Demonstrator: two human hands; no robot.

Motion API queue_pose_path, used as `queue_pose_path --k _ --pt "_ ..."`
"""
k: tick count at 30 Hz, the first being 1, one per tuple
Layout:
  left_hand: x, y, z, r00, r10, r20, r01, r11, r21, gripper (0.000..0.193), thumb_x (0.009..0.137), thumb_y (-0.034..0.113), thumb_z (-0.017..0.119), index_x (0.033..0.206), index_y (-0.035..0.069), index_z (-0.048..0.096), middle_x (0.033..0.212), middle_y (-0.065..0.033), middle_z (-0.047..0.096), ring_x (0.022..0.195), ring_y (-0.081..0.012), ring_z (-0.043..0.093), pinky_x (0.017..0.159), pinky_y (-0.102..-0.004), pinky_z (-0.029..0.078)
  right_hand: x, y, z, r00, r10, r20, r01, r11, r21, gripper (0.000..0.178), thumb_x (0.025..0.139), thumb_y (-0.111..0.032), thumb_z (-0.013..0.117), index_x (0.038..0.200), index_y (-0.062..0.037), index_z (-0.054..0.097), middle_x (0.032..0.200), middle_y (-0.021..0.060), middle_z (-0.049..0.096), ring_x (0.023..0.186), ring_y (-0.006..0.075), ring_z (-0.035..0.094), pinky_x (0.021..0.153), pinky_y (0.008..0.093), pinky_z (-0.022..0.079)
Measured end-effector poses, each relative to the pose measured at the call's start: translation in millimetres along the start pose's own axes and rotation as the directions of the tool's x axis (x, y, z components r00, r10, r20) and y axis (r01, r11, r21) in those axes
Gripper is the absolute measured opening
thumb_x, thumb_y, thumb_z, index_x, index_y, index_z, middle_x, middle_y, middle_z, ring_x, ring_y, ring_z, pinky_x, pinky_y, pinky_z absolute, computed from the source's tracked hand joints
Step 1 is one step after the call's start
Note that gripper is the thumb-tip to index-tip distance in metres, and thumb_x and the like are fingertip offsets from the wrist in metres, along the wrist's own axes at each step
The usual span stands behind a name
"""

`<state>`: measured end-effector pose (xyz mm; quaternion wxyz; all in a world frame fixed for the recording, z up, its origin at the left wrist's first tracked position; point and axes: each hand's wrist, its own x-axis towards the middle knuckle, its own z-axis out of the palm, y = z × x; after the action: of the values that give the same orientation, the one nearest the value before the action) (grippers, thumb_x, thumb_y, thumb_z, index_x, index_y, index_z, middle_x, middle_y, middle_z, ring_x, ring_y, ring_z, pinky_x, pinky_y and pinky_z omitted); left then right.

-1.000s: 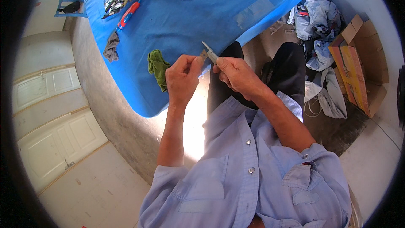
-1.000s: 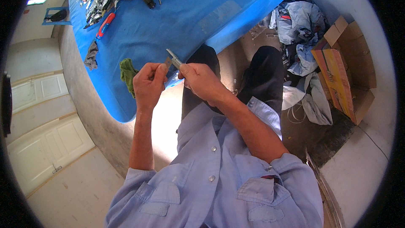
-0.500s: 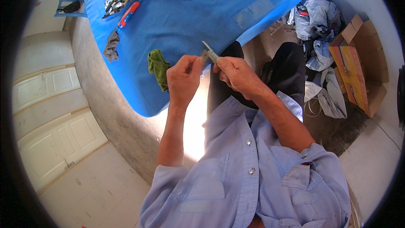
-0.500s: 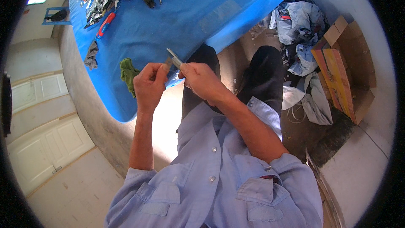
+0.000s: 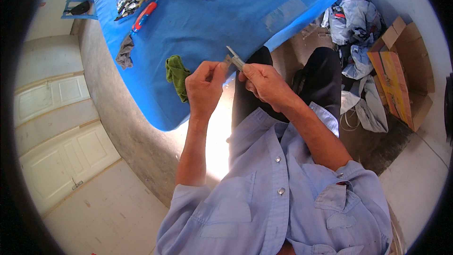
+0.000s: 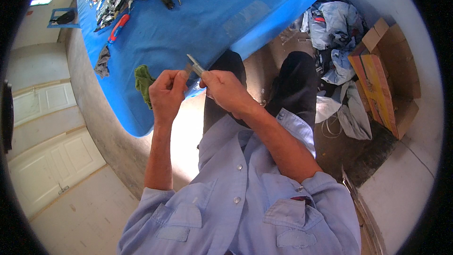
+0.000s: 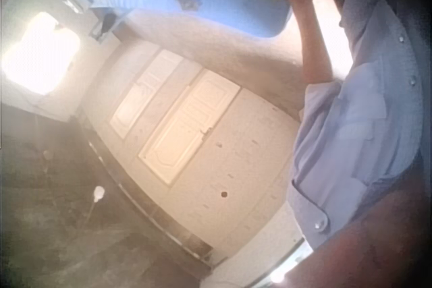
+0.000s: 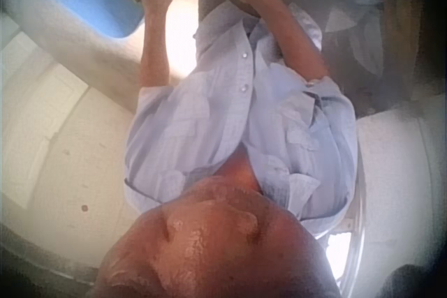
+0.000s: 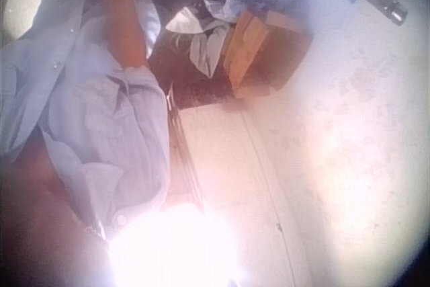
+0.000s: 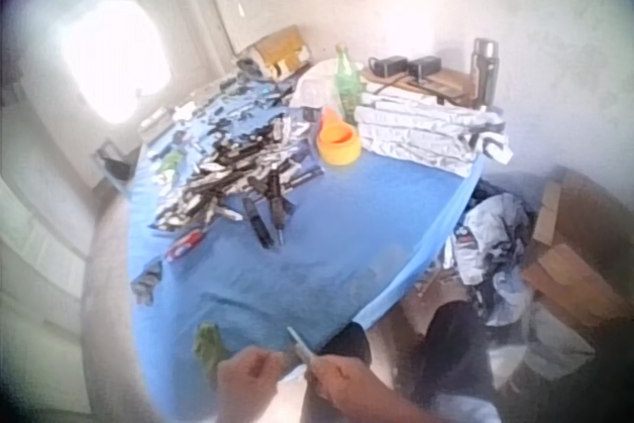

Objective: The person wipes small metallic components with a green cloth and measures their dimensions using a caliper on a blue table.

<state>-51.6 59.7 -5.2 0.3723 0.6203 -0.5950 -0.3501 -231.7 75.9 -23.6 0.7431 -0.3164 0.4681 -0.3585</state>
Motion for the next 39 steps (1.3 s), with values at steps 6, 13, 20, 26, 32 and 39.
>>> queue_pose_path --k 6,13,20,26,32,39 --pt "0 -1 -2 0.998 0.045 0.044 -0.048 0.997 0.058 0.013 0.095 0.009 0.073 0.087 -0.001 0.071 0.065 -0.001 0.066 0.058 -0.0045 0.056 0.053 -0.0225 0.044 3 6 -1 0.999 -0.032 0.005 0.033 0.999 -0.023 0.039 0.109 -0.038 0.049 0.094 -0.004 0.061 0.066 -0.0056 0.045 0.051 0.0031 0.036 0.044 0.0212 0.028" --pt "0 1 0 1.0 0.012 0.025 -0.012 1.0 -0.013 0.014 0.095 0.01 0.073 0.087 -0.001 0.07 0.064 -0.0011 0.065 0.058 -0.0038 0.056 0.053 -0.0226 0.044 2 5 0 0.999 -0.038 -0.002 0.038 0.999 -0.026 0.038 0.109 -0.037 0.048 0.093 -0.0041 0.06 0.066 -0.0058 0.044 0.051 0.0029 0.036 0.044 0.0216 0.027" --pt "-2 2 0 0.999 0.026 0.035 -0.027 0.999 0.027 0.015 0.095 0.01 0.073 0.086 -0.001 0.07 0.064 -0.0013 0.065 0.059 -0.004 0.057 0.054 -0.0228 0.045 1 7 -1 0.999 -0.049 -0.007 0.049 0.998 -0.041 0.038 0.109 -0.037 0.048 0.094 -0.0042 0.061 0.065 -0.0058 0.044 0.051 0.0027 0.036 0.043 0.0213 0.027" --pt "0 1 0 1.0 0.017 0.019 -0.017 1.0 0.008 0.014 0.096 0.01 0.072 0.087 -0.001 0.07 0.065 0.0001 0.065 0.059 -0.0045 0.057 0.053 -0.0229 0.045 1 4 0 1.0 -0.019 0.002 0.019 0.999 -0.042 0.037 0.109 -0.036 0.048 0.095 -0.0038 0.061 0.065 -0.0056 0.044 0.05 0.0026 0.036 0.043 0.0213 0.027" --pt "-7 17 -17 0.992 -0.105 0.076 0.11 0.992 -0.064 0.016 0.1 0.016 0.068 0.093 0.002 0.069 0.069 -0.0009 0.065 0.055 -0.004 0.055 0.048 -0.0217 0.041 -4 -4 2 0.999 0.038 -0.022 -0.039 0.998 -0.041 0.037 0.107 -0.031 0.048 0.094 -0.0004 0.063 0.069 -0.002 0.049 0.057 0.0071 0.04 0.051 0.0258 0.031" --pt "19 14 -77 0.942 0.14 -0.305 -0.128 0.99 0.06 0.015 0.101 0.015 0.066 0.096 0.002 0.069 0.074 -0.0002 0.065 0.061 -0.0045 0.055 0.054 -0.0225 0.044 -16 -5 -6 0.992 0.04 0.119 -0.066 0.974 0.218 0.034 0.11 -0.032 0.041 0.11 -0.0021 0.058 0.069 -0.0033 0.045 0.047 0.0035 0.034 0.041 0.0204 0.025"
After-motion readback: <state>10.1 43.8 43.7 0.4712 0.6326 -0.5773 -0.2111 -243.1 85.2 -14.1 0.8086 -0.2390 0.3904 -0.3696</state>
